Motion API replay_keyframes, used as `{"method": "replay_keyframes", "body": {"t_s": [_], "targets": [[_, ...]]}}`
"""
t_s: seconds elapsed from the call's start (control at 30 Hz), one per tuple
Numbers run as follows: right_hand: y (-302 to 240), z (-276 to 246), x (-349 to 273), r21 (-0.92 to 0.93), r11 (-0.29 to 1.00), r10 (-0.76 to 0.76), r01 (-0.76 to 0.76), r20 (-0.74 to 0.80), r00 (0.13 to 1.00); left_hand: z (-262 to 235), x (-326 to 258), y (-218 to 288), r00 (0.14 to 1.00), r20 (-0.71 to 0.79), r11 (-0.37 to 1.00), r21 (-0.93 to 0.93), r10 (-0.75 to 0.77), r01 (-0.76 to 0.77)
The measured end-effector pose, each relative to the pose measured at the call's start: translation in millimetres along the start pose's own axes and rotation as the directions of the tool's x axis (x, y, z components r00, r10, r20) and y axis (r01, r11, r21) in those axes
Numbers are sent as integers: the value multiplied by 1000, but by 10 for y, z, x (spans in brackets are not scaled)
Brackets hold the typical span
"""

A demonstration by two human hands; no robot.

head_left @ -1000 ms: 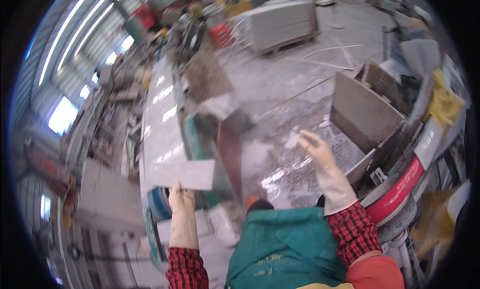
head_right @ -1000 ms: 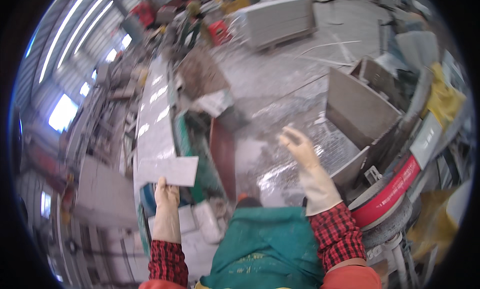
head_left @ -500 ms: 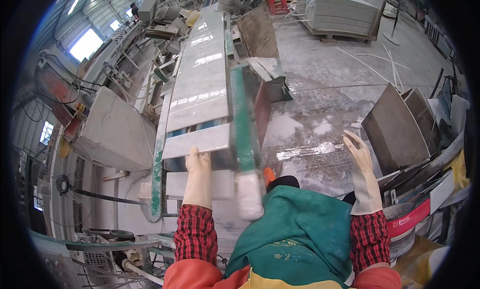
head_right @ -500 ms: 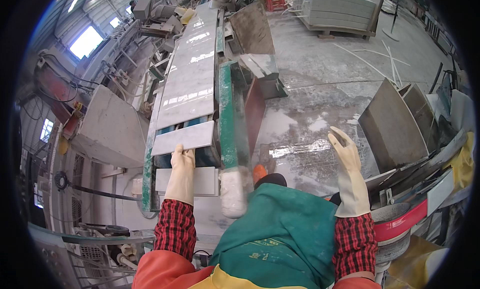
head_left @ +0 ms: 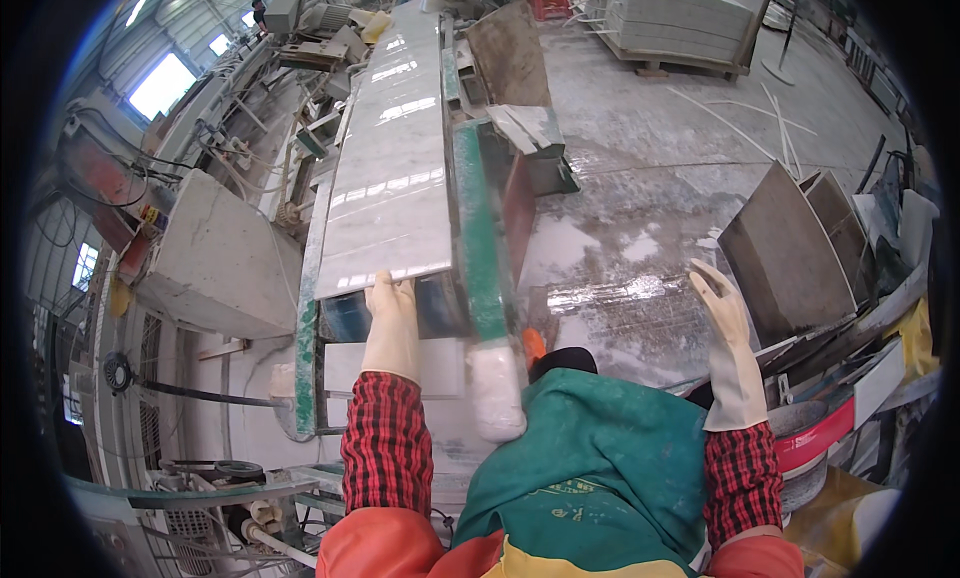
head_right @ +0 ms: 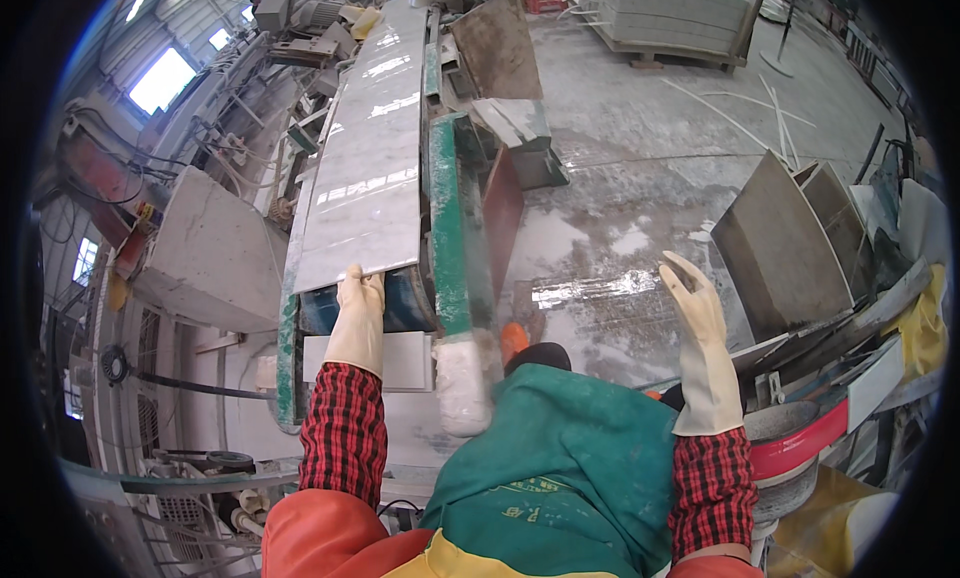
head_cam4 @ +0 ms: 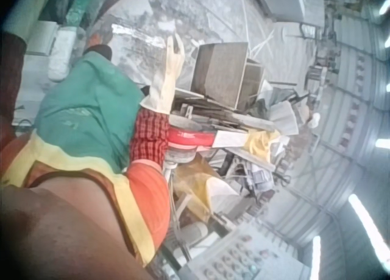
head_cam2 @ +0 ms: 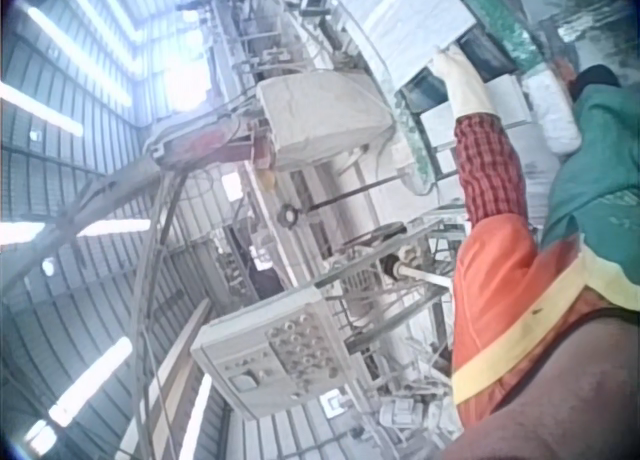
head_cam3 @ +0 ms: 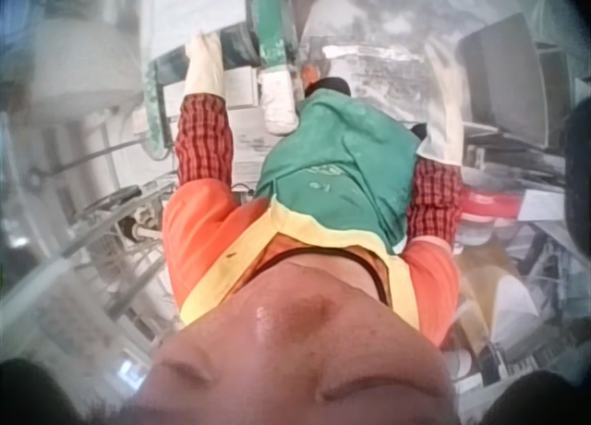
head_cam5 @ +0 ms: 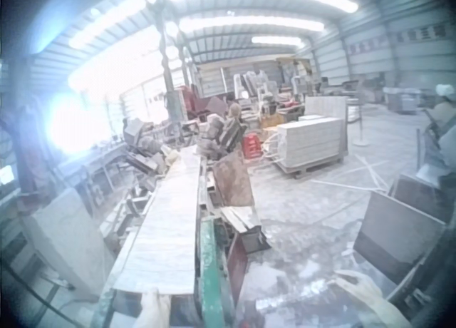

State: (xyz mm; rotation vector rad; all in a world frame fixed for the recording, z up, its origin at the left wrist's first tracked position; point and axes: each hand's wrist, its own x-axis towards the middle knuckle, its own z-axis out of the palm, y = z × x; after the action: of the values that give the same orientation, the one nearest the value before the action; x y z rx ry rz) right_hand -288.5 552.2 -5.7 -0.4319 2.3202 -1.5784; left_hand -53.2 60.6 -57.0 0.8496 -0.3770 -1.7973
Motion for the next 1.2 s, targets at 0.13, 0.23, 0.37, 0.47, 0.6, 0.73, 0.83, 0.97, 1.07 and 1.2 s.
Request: {"method": "replay_keyframes", "body": {"t_s": [0.13, 0.23, 0.37, 0.47, 0.6, 0.73, 0.83, 0.97, 1.07, 1.2], "targets": [[-55, 37, -6, 46, 999, -21, 21, 13, 1000, -21, 77, -3, 1000, 12, 1000, 12, 0, 0], [-153, 44, -39, 54, 998, -11, 10, 16, 1000, -40, 120, -23, 1000, -5, 1000, 29, -6, 6], [-50, 18, -5, 83, 997, -6, 5, 15, 1000, -221, 399, -36, 997, 3, 997, -16, -79, 79], [-27, -16, -16, 104, 995, -5, 3, 22, 1000, -391, 633, 1, 996, 21, 996, -21, -88, 89], [75, -102, -24, 139, 990, -12, 12, -1, 1000, -292, 602, -91, 996, 17, 995, 28, -93, 92], [-1, -55, -33, 173, 984, -34, 34, 1, 999, -275, 550, 15, 998, -13, 996, 59, -69, 69], [18, -41, -3, 179, 983, -37, 35, 8, 999, -108, 305, 56, 999, -11, 976, 211, -52, 53], [-40, -36, -33, 161, 986, -41, 38, 13, 999, 33, 24, 235, 997, -59, 795, 602, -55, 79], [-49, 12, -41, 172, 985, -33, 26, 37, 999, -242, 253, 484, 985, -108, 631, 757, -138, 171], [-36, -25, -79, 103, 994, -36, 36, 6, 999, -125, 249, 409, 976, -185, 655, 724, -117, 216]]}}
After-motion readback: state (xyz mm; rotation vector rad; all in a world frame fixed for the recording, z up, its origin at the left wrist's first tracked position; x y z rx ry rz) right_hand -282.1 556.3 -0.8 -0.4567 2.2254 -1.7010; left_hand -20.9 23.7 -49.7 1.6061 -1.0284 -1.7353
